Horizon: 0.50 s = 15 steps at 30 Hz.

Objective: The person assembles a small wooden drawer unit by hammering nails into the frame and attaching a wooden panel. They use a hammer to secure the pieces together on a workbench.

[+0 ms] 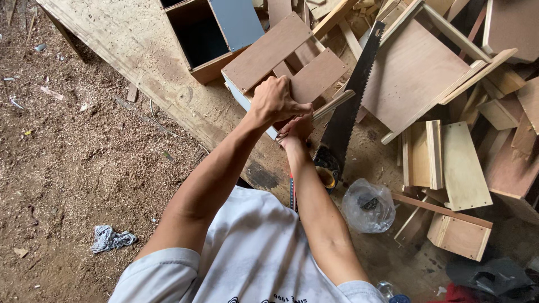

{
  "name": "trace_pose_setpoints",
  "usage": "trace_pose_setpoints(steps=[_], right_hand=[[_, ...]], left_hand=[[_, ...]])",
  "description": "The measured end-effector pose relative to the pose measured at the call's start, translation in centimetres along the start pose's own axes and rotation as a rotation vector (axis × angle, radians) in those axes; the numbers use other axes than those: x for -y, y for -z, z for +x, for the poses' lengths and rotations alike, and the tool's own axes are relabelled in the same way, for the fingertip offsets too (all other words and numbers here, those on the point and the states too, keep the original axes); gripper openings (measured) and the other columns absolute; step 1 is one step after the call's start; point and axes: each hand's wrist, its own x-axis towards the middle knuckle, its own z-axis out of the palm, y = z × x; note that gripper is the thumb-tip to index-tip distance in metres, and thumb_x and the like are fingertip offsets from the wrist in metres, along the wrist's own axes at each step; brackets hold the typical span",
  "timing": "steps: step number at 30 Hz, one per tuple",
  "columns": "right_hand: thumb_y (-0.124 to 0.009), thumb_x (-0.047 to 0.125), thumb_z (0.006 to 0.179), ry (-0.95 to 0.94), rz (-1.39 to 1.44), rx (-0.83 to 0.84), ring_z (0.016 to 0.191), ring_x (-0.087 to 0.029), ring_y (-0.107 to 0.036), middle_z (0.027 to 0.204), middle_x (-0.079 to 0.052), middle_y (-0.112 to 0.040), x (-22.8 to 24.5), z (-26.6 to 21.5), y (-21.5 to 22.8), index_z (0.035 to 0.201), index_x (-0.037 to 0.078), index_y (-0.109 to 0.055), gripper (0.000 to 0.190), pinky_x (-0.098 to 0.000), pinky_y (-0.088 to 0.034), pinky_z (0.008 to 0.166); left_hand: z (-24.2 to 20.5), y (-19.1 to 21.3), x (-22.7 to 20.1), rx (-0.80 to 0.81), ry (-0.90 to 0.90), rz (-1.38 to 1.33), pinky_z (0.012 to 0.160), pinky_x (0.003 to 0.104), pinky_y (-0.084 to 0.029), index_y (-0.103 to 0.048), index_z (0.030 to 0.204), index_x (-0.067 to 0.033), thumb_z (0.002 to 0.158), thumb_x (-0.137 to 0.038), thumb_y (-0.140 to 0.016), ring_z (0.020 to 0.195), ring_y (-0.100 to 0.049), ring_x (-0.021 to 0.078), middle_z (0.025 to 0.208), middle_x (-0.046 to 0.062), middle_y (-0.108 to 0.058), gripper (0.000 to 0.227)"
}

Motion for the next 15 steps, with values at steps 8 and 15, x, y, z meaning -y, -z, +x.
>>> trace_pose_setpoints(steps=[8,15], right_hand=[[-0.022,0.054,0.100,-0.087,-0.054,-0.003,0.101,-0.021,-0.063,0.114,-0.014,-0.060,1.8,-3.1,0.0,0.134,0.004,-0.046,0.065,-0.0401,-0.061,0.083],[-0.026,0.063,0.103,-0.076,-0.044,0.487,0.099,-0.023,-0.064,0.111,-0.017,-0.059,2.5,-1.0,2.5,0.126,0.003,-0.053,0.069,-0.0419,-0.059,0.079]], left_hand=[[-0.3,-0.7,-0.2,-0.017,-0.008,0.044,0.035,0.032,-0.041,-0.054,0.075,-0.0026,0.061,-0.068,-0.092,0.046,-0.041,0.0116,0.063,0.002,-0.052,0.077],[0.5,-2.6,0.5,-0.005,-0.023,0.028,0.037,0.029,-0.045,-0.048,0.080,-0.0082,0.068,-0.067,-0.085,0.045,-0.044,0.0097,0.063,0.001,-0.053,0.071]])
